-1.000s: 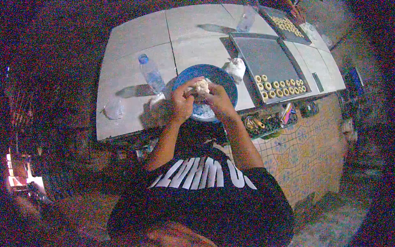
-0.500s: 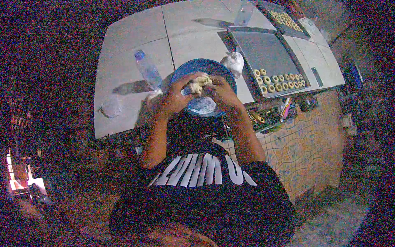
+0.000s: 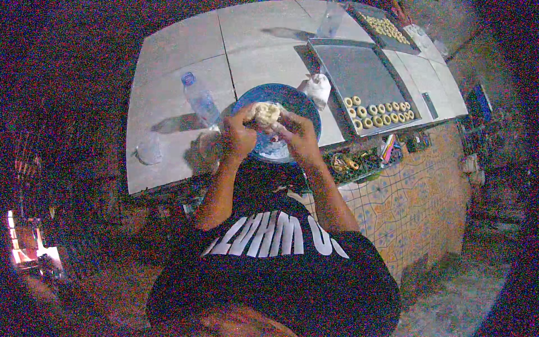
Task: The person pours water from a plastic bottle onto dough, kneads it with flour inside a blue bowl, and rolls it into a ball by hand.
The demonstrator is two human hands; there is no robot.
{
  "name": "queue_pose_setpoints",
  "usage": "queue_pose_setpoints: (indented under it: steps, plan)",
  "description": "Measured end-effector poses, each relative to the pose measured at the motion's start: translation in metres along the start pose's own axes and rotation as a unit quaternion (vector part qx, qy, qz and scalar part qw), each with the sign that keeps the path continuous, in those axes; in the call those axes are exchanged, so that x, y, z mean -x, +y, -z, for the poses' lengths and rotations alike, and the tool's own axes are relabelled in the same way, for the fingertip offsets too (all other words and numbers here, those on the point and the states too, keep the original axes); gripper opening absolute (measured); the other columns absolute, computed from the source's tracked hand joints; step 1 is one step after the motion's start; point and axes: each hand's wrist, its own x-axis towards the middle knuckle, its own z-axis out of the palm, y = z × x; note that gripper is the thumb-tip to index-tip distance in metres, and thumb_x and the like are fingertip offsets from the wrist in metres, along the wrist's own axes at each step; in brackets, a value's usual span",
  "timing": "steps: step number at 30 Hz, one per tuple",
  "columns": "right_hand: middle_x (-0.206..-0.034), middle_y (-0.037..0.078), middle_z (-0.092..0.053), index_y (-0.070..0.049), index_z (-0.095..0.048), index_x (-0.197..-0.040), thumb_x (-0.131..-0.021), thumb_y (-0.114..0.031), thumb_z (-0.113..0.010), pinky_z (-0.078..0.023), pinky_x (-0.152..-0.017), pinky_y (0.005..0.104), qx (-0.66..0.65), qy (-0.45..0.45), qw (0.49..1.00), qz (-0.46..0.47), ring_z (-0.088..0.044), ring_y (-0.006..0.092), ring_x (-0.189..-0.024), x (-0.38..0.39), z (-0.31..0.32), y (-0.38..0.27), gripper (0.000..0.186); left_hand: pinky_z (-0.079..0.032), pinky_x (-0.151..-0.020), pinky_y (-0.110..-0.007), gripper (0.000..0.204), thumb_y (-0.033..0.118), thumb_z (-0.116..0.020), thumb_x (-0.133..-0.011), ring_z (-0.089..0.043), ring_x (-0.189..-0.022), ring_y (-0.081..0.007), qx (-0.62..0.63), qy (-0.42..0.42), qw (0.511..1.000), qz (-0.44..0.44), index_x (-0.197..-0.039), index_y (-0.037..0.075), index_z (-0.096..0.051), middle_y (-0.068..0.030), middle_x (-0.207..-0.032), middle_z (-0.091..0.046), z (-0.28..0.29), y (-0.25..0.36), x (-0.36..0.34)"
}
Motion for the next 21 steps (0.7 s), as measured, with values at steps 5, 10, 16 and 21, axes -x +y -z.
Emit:
queue_pose_setpoints:
  steps: [5,10,16,21]
  plan:
    - [-0.112,0.009,-0.070,0.003,-0.063,-0.119,-0.092,-0.005,-0.066,-0.055,-0.082,0.0317,0.127,0.077,0.988,0.050,-0.067,0.0168,-0.098,-0.010,0.011,0.018,0.028,-0.053,-0.094,-0.040,0.052,-0.011,-0.049,-0.077,-0.068,-0.109,-0.0357,-0.003,-0.078,0.997,0.001,-0.127,-0.003,-0.061,-0.0253,-0.115,-0.069,-0.005,-0.002,0.010]
    - [-0.103,0.008,-0.072,0.005,-0.067,-0.111,-0.093,-0.007,-0.059,-0.051,-0.086,0.0288,0.280,0.130,0.939,0.148,-0.066,0.0134,-0.095,-0.016,-0.005,-0.002,0.023,-0.048,-0.100,-0.036,0.062,-0.003,-0.043,-0.083,-0.063,-0.117,-0.0243,0.163,-0.135,0.974,0.076,-0.144,-0.006,-0.046,-0.0203,-0.131,-0.064,0.002,0.002,0.024]
    - [-0.100,0.011,-0.073,0.006,-0.068,-0.108,-0.091,-0.008,-0.057,-0.051,-0.084,0.0288,0.267,0.096,0.957,0.063,-0.066,0.0128,-0.095,-0.023,-0.002,-0.013,0.025,-0.043,-0.109,-0.036,0.076,-0.001,-0.078,-0.081,-0.057,-0.126,-0.0195,0.123,-0.163,0.976,0.076,-0.149,0.001,-0.042,-0.0160,-0.143,-0.056,0.011,-0.003,0.017]
    - [-0.097,0.014,-0.069,0.005,-0.068,-0.107,-0.083,0.007,-0.053,-0.051,-0.080,0.0321,0.353,0.022,0.925,0.140,-0.066,0.0222,-0.090,-0.011,-0.024,-0.037,0.029,-0.049,-0.104,-0.034,0.067,0.004,-0.079,-0.082,-0.061,-0.120,-0.0211,0.086,-0.094,0.991,0.048,-0.142,-0.001,-0.050,-0.0168,-0.130,-0.064,0.002,0.016,0.012]
